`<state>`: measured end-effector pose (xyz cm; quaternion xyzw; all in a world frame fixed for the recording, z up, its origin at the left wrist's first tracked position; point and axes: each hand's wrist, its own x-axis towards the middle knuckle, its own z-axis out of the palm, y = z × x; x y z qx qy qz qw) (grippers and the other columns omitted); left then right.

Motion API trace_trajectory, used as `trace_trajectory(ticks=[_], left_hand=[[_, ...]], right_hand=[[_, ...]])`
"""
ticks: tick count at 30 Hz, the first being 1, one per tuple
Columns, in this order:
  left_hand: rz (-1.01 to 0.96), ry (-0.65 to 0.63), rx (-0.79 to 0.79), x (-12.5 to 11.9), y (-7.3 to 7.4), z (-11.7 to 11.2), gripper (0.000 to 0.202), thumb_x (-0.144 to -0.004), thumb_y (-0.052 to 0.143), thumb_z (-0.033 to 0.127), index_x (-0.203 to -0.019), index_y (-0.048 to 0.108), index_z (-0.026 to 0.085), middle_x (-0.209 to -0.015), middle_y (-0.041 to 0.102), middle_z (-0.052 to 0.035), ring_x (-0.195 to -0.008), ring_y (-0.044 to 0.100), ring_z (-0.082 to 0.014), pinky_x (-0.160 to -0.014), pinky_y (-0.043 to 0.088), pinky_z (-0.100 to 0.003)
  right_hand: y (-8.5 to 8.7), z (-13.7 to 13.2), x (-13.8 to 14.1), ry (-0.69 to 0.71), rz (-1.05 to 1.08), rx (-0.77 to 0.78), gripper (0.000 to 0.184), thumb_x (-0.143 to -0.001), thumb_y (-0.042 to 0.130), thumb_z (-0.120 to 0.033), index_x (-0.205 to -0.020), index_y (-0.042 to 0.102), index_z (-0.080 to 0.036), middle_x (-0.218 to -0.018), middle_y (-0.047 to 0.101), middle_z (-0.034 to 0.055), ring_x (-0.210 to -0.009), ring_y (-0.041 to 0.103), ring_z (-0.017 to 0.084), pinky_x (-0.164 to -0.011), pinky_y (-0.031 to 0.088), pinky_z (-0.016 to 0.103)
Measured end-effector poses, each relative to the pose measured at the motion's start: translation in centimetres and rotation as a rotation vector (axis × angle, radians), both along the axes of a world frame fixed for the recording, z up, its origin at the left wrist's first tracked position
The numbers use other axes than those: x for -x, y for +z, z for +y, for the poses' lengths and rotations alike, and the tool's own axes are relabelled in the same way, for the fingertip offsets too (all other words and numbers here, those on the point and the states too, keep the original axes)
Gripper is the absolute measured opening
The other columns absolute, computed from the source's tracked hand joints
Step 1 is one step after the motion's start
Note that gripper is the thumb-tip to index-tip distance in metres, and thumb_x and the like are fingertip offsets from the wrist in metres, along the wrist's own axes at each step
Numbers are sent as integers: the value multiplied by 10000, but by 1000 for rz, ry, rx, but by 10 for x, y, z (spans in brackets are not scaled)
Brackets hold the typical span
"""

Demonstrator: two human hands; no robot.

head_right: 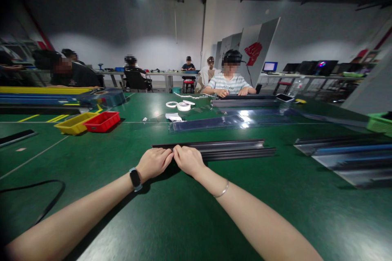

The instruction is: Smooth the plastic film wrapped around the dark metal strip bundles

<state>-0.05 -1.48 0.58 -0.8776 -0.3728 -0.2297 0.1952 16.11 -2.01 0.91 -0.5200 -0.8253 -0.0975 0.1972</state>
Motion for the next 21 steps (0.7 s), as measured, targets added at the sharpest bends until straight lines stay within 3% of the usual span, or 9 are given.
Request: trace_trajectory(ticks=[21], left_hand=[[12,-23,-44,1,-2,1,260,-870,316,276,-753,522,170,-640,579,-25,-606,526,-146,-574,356,-285]], right_hand=[[-4,3,-2,66,82,-36,357,-894,209,-324,-919,550,-220,-772,617,15,-730,554,105,-657,323,201]])
